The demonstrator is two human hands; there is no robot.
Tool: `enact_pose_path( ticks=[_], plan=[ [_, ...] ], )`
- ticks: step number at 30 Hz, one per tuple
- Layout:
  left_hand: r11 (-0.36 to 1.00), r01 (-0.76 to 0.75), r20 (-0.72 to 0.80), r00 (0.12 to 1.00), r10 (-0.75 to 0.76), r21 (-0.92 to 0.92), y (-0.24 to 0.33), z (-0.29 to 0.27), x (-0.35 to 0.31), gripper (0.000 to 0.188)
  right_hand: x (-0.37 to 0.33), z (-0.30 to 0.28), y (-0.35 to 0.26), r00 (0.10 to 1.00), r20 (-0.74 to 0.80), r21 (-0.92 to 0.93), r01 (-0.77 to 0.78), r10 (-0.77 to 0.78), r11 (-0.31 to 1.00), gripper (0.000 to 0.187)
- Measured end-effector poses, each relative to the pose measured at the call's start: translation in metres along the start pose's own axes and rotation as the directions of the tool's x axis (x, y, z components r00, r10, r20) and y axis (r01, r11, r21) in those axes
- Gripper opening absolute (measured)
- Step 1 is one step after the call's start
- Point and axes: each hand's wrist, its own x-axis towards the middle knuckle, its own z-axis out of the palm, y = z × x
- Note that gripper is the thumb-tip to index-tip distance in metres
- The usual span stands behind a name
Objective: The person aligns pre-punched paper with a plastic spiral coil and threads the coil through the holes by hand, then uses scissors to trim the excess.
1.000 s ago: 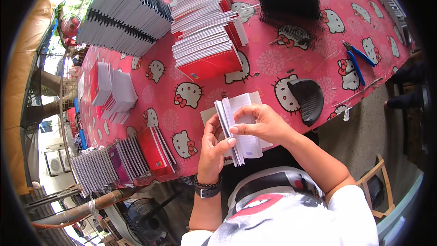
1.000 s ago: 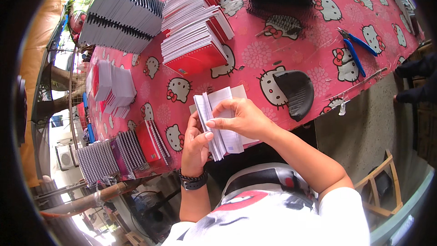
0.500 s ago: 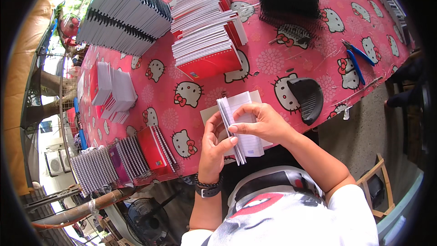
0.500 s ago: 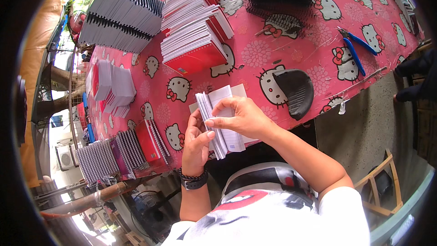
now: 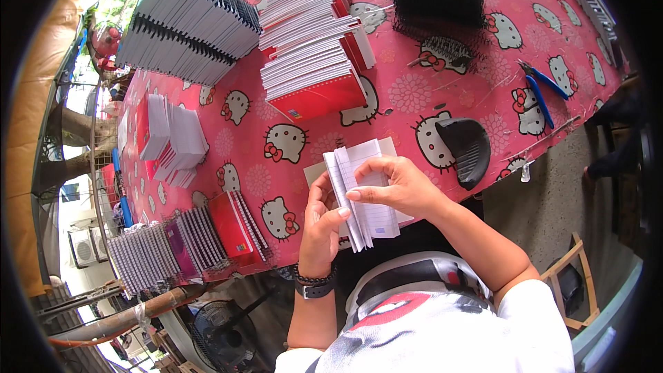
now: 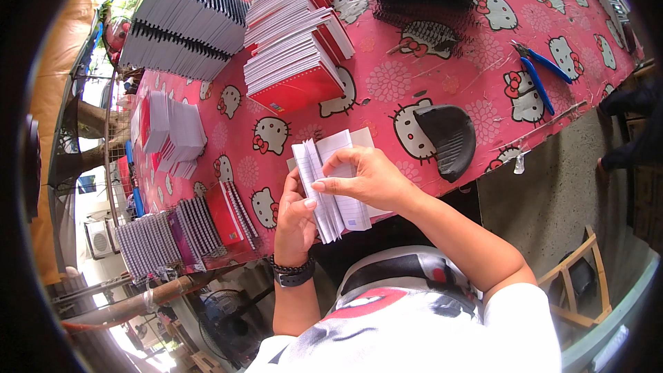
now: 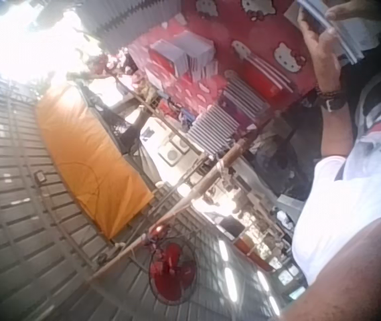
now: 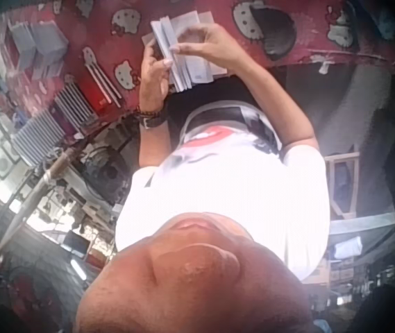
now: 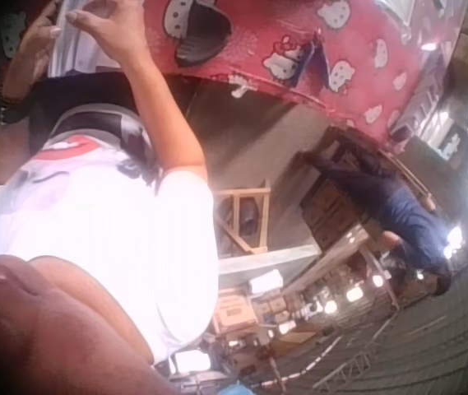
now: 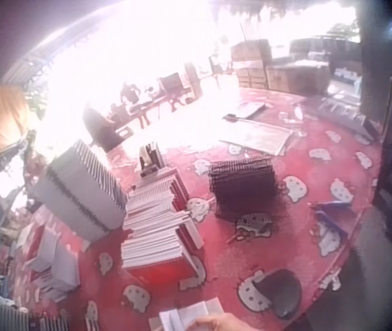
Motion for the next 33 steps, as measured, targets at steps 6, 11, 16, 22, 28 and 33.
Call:
enact_pose_path(
  ticks=[6, 11, 16, 22, 28, 33],
  plan=[
    [0.999, 0.015, 0.014, 1.0, -0.014, -0.039, 0.001, 0.0, -0.001, 0.078, 0.0, 0.001, 0.003, 1.0, -0.005, -0.002, 0.024, -0.024, 1.0, 0.037],
    [0.999, 0.007, 0.012, 1.0, -0.007, -0.036, 0.002, 0.0, 0.0, 0.076, 0.0, -0.002, 0.001, 1.0, 0.02, -0.021, -0.016, 0.017, 1.0, 0.039],
    [1.0, 0.006, 0.009, 1.0, -0.006, -0.031, 0.002, 0.003, 0.0, 0.074, -0.001, 0.0, 0.012, 0.999, -0.036, 0.018, 0.04, -0.039, 0.999, 0.029],
    [0.999, 0.001, -0.006, 1.0, -0.001, 0.033, 0.0, 0.004, 0.001, 0.076, -0.007, 0.009, -0.003, 0.984, -0.111, 0.062, 0.143, -0.136, 0.988, 0.036],
    [0.996, -0.031, 0.005, 1.0, 0.031, 0.085, 0.0, 0.003, 0.0, 0.074, -0.002, -0.001, -0.007, 0.999, 0.045, -0.094, 0.012, -0.007, 0.996, 0.023],
    [0.995, -0.021, 0.004, 1.0, 0.021, 0.093, 0.001, 0.005, 0.0, 0.072, 0.0, -0.001, -0.008, 0.998, 0.043, -0.131, -0.044, 0.05, 0.99, 0.03]
  ],
)
